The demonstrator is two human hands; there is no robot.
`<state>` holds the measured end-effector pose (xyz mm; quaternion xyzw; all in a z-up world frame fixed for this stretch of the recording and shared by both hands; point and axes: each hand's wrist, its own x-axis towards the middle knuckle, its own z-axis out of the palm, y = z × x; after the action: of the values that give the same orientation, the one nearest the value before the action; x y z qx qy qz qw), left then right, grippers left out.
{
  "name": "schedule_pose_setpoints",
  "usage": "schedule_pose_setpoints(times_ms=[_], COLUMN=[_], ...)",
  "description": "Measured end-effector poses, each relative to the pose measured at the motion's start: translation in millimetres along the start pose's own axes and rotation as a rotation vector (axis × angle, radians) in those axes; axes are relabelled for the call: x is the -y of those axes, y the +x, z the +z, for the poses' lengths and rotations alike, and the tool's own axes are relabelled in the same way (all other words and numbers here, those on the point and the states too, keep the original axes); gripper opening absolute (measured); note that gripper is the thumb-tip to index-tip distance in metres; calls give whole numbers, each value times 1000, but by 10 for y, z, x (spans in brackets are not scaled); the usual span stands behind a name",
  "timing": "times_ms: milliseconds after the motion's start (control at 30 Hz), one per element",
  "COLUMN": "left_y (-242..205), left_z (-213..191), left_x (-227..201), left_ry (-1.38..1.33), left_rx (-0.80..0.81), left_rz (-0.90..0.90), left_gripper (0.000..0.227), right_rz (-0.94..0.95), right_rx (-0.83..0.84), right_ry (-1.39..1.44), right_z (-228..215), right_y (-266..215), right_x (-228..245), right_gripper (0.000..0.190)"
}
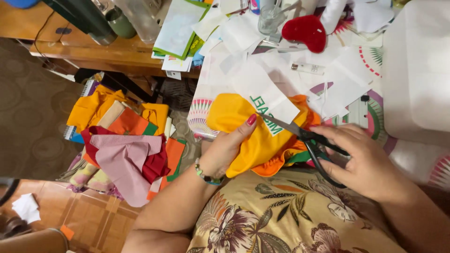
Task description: Trimming excess stabilizer material from the back of embroidered fabric pieces using scissors
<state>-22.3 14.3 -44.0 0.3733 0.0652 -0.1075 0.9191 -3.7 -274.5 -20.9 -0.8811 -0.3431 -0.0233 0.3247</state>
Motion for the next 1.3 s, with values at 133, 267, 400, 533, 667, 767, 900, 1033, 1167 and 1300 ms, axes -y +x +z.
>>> schedule_pose_setpoints(times_ms=[133,267,400,533,667,767,900,1033,1167,1300], left_y=[-43,-78,-119,-203,-218,-224,-206,-197,-181,-139], left_z=[152,190,127,191,140,99,43,-49,-101,-104], left_x=[-95,-42,175,286,408,439,504,546,537,573], left_ry=[-72,-179,-129,-110,9,-6,-67,-100,-37,-76], left_rx=[22,2,-2,-112,61,55,33,55,37,-27], left_rz=[31,47,109,35,145,110,83,-2,-53,-65], left_gripper=[47,50,48,50,45,45,46,46,45,48], right_rz=[67,188,113,79,48,-17,-13,-68,-115,-131], right_rx=[-5,-36,-72,-92,-129,-138,-119,-142,-185,-197], right_ry=[33,103,-21,-165,-225,-202,-188,-118,-108,-113], right_z=[-71,-89,-108,-72,-49,-37,-6,0,22,85], right_y=[10,-118,-292,-382,-412,-417,-441,-447,-466,-520], right_x=[109,189,161,299,346,281,159,93,40,-101], right_gripper=[65,68,68,67,63,61,62,58,53,51])
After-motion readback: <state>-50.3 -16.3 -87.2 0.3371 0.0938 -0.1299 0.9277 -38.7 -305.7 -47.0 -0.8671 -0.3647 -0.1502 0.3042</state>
